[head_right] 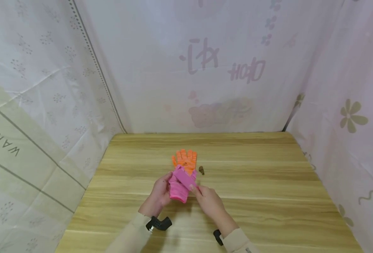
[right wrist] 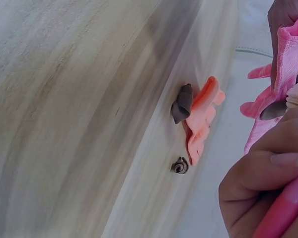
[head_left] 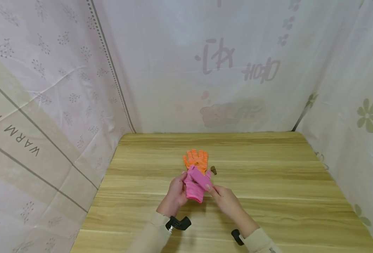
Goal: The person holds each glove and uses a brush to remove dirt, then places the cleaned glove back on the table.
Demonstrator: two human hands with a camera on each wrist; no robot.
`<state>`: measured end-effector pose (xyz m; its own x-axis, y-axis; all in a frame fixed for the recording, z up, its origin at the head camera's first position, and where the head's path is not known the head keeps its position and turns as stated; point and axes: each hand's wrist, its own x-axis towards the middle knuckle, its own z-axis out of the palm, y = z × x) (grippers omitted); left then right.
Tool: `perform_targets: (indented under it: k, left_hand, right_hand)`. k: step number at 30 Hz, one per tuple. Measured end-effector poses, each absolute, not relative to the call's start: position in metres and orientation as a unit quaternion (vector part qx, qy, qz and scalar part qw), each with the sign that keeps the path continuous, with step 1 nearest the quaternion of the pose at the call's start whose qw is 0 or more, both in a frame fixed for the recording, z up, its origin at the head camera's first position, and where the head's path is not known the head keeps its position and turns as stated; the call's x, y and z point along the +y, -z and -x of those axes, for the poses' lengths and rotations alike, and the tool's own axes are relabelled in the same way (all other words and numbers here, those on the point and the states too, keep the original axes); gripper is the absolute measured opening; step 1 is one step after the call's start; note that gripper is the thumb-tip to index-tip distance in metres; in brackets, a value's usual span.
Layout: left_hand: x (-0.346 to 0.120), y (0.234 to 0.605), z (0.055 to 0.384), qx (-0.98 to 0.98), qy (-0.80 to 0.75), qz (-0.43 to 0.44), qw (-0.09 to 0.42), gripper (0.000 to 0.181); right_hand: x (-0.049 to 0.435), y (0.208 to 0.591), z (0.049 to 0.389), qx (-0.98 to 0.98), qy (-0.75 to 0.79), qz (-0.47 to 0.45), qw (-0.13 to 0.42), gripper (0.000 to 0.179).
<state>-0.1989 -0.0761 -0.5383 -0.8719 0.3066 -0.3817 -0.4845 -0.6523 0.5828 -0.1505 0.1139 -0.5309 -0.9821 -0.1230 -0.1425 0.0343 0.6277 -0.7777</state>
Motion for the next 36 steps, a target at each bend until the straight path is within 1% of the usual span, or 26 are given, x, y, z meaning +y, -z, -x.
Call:
perform_targets:
  k: [2, 6, 9, 13, 15, 20, 22, 26, 31, 36]
  left_hand:
    - [-0.077, 0.538, 0.2, 0.353, -0.902, 0.13, 0.213, 0.02]
    - [-0.08, 0.537, 0.201, 0.351, -0.905, 0.138, 0.197, 0.025]
    - [-0.083, 0.537, 0.202, 0.351, -0.906, 0.137, 0.192, 0.035]
    - [-0.086, 0.537, 0.201, 0.358, -0.905, 0.118, 0.196, 0.046]
    - [-0.085, 0.538, 0.201, 0.365, -0.902, 0.105, 0.204, 0.044]
    - [-0.076, 0.539, 0.195, 0.379, -0.894, 0.085, 0.226, 0.03]
    - [-0.07, 0.54, 0.192, 0.379, -0.891, 0.085, 0.236, 0.029]
    - [-0.061, 0.543, 0.184, 0.388, -0.884, 0.084, 0.245, 0.033]
    - [-0.056, 0.545, 0.18, 0.399, -0.878, 0.084, 0.25, 0.041]
    - [-0.057, 0.545, 0.181, 0.394, -0.883, 0.095, 0.237, 0.038]
  right_hand:
    - [0.115, 0.532, 0.15, 0.894, 0.437, 0.02, 0.095, 0.055]
    - [0.118, 0.532, 0.147, 0.891, 0.443, 0.013, 0.1, 0.055]
    - [0.119, 0.532, 0.145, 0.892, 0.441, 0.01, 0.099, 0.055]
    - [0.12, 0.531, 0.144, 0.893, 0.44, 0.006, 0.096, 0.055]
    - [0.119, 0.53, 0.145, 0.891, 0.444, 0.005, 0.092, 0.055]
    - [0.113, 0.526, 0.149, 0.885, 0.46, 0.014, 0.069, 0.052]
    - [0.109, 0.523, 0.151, 0.882, 0.466, 0.023, 0.061, 0.051]
    - [0.103, 0.52, 0.153, 0.878, 0.475, 0.03, 0.057, 0.047]
    - [0.101, 0.519, 0.153, 0.877, 0.476, 0.025, 0.061, 0.046]
    - [0.103, 0.519, 0.152, 0.886, 0.459, 0.02, 0.066, 0.049]
